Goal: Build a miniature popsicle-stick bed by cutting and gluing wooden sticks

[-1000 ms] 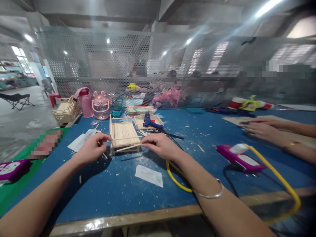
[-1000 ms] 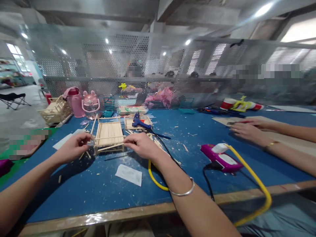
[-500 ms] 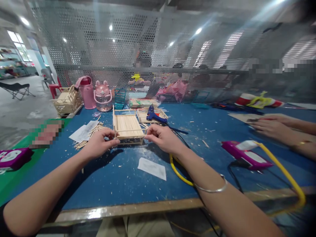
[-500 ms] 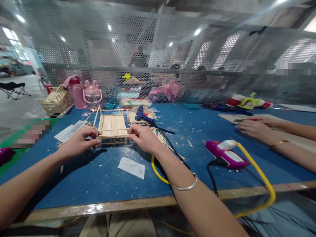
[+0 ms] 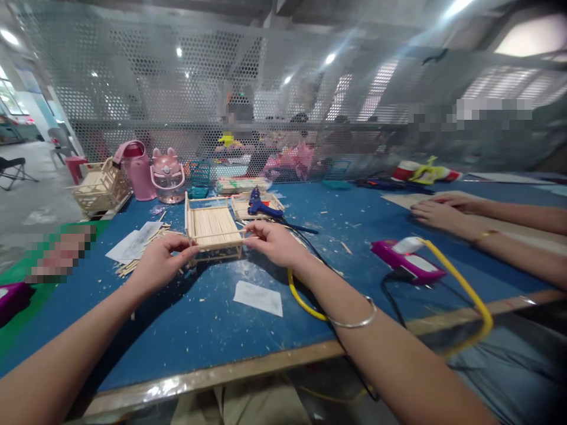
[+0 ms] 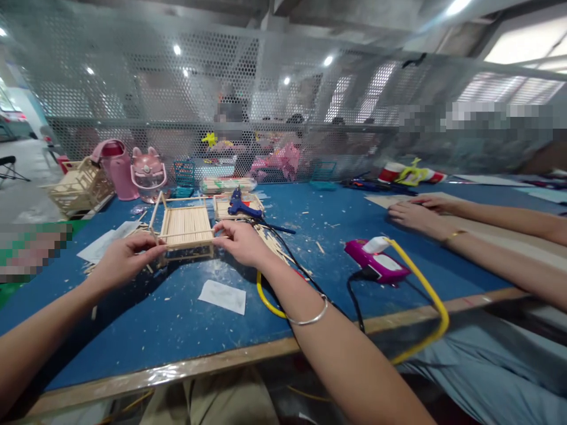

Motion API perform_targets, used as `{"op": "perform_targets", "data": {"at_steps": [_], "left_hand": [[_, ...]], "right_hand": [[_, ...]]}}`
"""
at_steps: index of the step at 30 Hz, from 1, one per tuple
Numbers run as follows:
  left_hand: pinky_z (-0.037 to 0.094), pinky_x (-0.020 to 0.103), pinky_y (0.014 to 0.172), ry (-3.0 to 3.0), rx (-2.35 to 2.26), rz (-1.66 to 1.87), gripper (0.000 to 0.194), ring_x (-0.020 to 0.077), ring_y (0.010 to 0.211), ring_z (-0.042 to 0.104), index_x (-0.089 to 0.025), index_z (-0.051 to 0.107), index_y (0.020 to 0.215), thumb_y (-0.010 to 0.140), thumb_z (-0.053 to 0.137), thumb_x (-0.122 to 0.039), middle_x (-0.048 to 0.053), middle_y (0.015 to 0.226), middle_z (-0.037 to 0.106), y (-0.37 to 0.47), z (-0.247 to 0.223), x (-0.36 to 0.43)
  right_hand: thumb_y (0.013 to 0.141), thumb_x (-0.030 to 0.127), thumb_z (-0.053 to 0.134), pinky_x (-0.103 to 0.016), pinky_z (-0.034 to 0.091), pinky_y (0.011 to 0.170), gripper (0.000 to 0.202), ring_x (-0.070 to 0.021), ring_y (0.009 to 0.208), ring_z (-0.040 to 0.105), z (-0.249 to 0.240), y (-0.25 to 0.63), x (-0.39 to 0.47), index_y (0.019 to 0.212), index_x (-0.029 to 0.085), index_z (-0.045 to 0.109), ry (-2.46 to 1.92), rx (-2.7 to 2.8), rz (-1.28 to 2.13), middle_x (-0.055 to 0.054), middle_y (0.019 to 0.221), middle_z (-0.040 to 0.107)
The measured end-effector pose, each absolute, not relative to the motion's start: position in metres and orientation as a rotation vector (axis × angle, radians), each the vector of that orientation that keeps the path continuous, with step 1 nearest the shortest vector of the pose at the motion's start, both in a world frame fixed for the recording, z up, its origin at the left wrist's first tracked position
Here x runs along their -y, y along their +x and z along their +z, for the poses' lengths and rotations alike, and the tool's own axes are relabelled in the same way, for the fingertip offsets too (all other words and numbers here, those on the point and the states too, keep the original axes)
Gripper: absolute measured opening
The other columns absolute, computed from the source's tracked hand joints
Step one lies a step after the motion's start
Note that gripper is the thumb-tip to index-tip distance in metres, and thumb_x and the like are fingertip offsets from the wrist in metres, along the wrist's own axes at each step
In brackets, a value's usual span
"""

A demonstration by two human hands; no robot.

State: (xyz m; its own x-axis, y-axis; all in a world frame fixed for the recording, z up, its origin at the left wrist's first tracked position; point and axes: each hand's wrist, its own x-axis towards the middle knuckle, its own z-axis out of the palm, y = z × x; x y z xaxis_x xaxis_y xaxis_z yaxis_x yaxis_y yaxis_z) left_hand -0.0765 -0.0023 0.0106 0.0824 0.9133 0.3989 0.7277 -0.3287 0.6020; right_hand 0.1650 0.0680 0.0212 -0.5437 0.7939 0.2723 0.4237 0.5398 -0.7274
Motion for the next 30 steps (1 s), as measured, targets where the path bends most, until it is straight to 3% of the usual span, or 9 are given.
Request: {"op": "perform_targets", "data": {"at_steps": [3, 11, 22, 30], "left_hand": [[0.042, 0.029, 0.066, 2.137, -1.657, 1.071, 0.028, 0.0172, 0.072, 0.057, -0.019, 0.062, 0.067, 0.078, 0.052, -0.042, 0.003, 0.074, 0.066, -0.078, 0.011, 0.002], [0.041, 0.029, 0.066, 2.189, -1.638, 1.043, 0.028, 0.0169, 0.07, 0.056, -0.018, 0.062, 0.066, 0.077, 0.053, -0.041, 0.004, 0.073, 0.064, -0.082, 0.012, 0.0], [0.042, 0.025, 0.059, 2.086, -1.499, 1.019, 0.019, 0.0122, 0.063, 0.052, -0.016, 0.058, 0.069, 0.072, 0.058, -0.035, 0.001, 0.069, 0.058, -0.09, 0.013, -0.004], [0.038, 0.024, 0.056, 2.103, -1.478, 0.998, 0.015, 0.0102, 0.059, 0.047, -0.016, 0.059, 0.071, 0.072, 0.058, -0.031, -0.001, 0.066, 0.055, -0.092, 0.013, -0.005]], "right_hand": [[0.075, 0.02, 0.051, -0.021, 0.033, 0.049, 0.016, -0.0081, 0.047, 0.044, 0.021, 0.164, -0.067, 0.089, 0.015, 0.057, -0.996, 2.168, 0.953, 0.004, 0.057, 0.051], [0.076, 0.021, 0.052, -0.022, 0.034, 0.051, 0.012, -0.0084, 0.052, 0.046, 0.02, 0.163, -0.069, 0.078, 0.015, 0.062, -0.979, 2.18, 0.871, 0.0, 0.063, 0.06], [0.074, 0.025, 0.052, -0.024, 0.036, 0.052, 0.012, -0.0089, 0.053, 0.047, 0.017, 0.161, -0.071, 0.075, 0.016, 0.06, -0.956, 2.145, 0.926, 0.0, 0.061, 0.058], [0.069, 0.03, 0.059, -0.024, 0.033, 0.05, 0.015, -0.0081, 0.052, 0.042, 0.017, 0.163, -0.073, 0.067, 0.015, 0.061, -1.02, 2.092, 0.73, 0.001, 0.057, 0.053]]}}
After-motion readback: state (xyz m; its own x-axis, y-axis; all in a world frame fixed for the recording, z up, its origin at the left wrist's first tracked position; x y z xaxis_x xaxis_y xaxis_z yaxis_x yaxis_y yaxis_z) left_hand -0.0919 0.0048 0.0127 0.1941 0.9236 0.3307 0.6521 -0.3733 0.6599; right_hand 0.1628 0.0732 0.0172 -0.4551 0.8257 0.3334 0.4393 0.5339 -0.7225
